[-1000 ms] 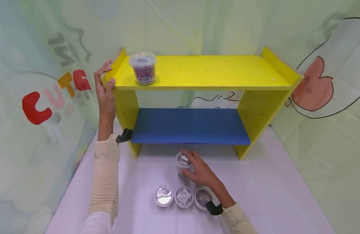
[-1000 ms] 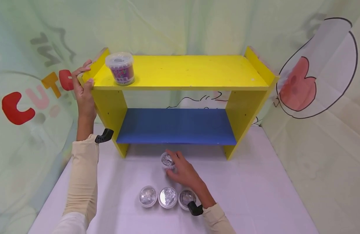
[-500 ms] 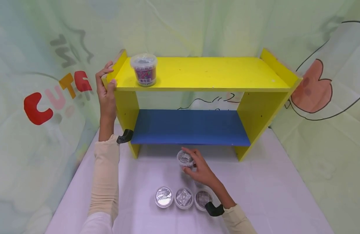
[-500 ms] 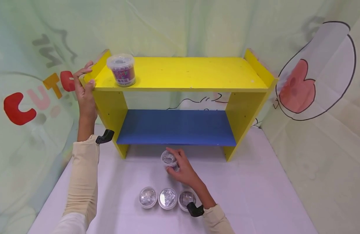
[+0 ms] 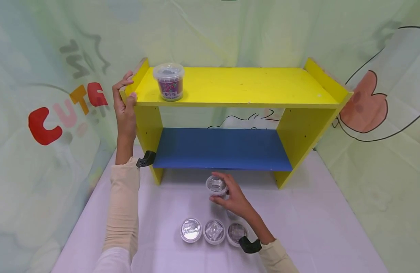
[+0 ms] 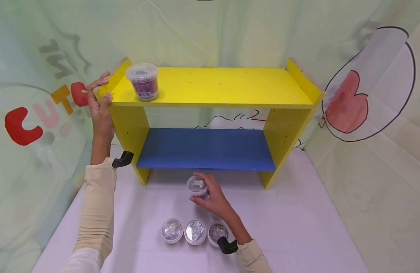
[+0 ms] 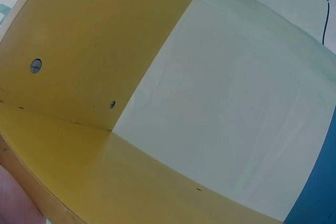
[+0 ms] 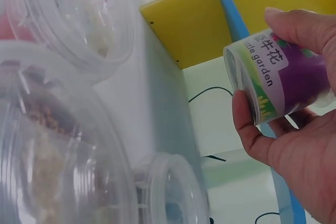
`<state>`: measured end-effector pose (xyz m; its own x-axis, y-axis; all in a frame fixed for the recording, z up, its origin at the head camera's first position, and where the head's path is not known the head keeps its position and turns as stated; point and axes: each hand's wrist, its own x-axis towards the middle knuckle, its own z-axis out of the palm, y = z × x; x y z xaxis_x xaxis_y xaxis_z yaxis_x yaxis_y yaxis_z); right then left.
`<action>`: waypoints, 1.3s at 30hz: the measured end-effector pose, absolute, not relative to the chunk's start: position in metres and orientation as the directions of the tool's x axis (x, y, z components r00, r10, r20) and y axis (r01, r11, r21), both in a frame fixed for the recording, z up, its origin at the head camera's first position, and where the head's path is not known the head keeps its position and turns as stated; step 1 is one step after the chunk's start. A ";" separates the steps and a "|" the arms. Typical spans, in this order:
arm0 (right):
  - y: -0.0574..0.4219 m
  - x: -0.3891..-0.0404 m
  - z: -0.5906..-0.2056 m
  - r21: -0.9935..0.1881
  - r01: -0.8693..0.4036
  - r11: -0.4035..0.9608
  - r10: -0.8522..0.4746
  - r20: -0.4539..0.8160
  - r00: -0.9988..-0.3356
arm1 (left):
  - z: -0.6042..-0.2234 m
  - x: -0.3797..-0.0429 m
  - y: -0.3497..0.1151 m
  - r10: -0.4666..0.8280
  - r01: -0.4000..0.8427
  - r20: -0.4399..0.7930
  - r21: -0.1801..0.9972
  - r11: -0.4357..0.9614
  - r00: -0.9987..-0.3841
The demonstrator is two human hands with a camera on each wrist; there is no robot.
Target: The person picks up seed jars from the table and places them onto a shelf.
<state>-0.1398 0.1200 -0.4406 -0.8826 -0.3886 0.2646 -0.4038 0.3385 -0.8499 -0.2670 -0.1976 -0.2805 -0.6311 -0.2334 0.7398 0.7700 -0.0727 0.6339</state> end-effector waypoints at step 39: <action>0.114 -0.155 -0.378 -0.870 -0.487 -0.077 -0.317 0.485 -0.815 | -0.279 -0.266 -0.197 -0.239 0.754 0.722 0.653 -0.078 -0.650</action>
<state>-0.1554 0.1139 -0.3776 -0.8152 -0.3172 0.4845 -0.4870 -0.0773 -0.8700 -0.2664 -0.1972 -0.2793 -0.6497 -0.2393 0.7216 0.7536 -0.0777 0.6527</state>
